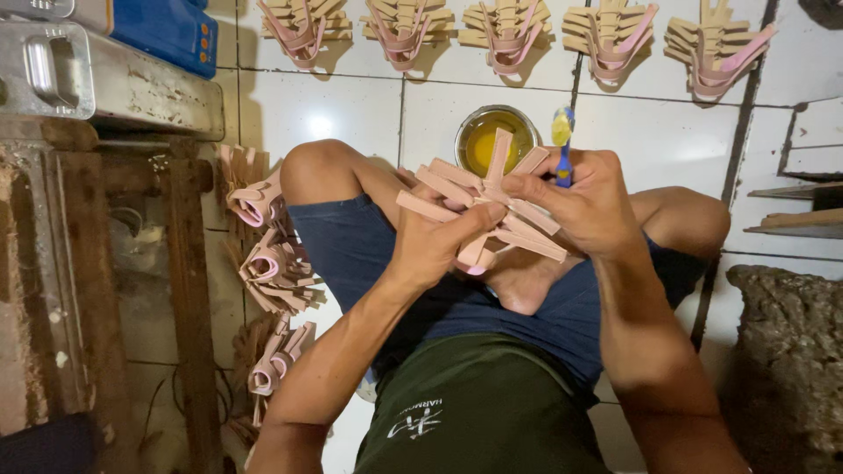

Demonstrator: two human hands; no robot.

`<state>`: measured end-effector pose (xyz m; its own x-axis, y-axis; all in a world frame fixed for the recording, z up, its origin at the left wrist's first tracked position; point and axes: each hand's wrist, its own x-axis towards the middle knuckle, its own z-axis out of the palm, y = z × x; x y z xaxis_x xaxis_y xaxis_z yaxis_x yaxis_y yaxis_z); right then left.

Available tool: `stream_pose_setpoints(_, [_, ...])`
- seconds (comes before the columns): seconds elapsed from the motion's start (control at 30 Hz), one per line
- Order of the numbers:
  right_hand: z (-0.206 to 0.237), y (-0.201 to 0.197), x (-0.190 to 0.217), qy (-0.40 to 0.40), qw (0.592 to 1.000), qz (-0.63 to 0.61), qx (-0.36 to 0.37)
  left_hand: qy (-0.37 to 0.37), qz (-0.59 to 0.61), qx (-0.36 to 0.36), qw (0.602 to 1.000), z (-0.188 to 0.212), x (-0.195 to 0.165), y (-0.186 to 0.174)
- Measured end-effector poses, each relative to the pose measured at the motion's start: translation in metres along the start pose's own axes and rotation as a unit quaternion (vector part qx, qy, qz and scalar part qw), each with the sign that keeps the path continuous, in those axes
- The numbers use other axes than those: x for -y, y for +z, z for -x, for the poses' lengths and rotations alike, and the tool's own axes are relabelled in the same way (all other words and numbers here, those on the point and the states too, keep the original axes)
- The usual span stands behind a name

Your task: The person sits on the floor and repeatedly applies a yellow liquid to small wooden assemblies using a toothbrush. They pick up each assembly, brush the liquid onto the joints, and place the finished pieces on the tiled floor in front of them.

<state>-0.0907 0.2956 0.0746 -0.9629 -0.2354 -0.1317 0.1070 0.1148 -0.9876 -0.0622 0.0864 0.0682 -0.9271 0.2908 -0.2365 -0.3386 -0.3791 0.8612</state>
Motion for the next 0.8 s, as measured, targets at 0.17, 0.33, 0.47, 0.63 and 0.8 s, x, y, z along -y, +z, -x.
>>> stream_pose_setpoints(0.17, [-0.003, 0.003, -0.004, 0.0, 1.0, -0.012, -0.007, 0.014, 0.035, -0.01, 0.999, 0.003, 0.014, -0.003])
stream_pose_setpoints(0.33, [-0.003, 0.002, -0.015, 0.059, 0.987, -0.141, -0.051, 0.103, -0.025, -0.069, 0.992, 0.01, 0.009, -0.009])
stream_pose_setpoints(0.47, [-0.004, -0.004, -0.022, 0.108, 0.969, -0.198, -0.101, 0.363, -0.391, -0.139, 0.834, 0.025, -0.009, -0.023])
stream_pose_setpoints(0.63, [-0.002, -0.001, -0.028, 0.126, 0.979, -0.138, -0.08, 0.536, -0.547, 0.046, 0.641, 0.019, -0.021, -0.029])
stream_pose_setpoints(0.8, [0.007, -0.005, -0.036, 0.134, 0.961, -0.219, -0.098, 0.563, -0.54, 0.096, 0.618, 0.016, -0.032, -0.032])
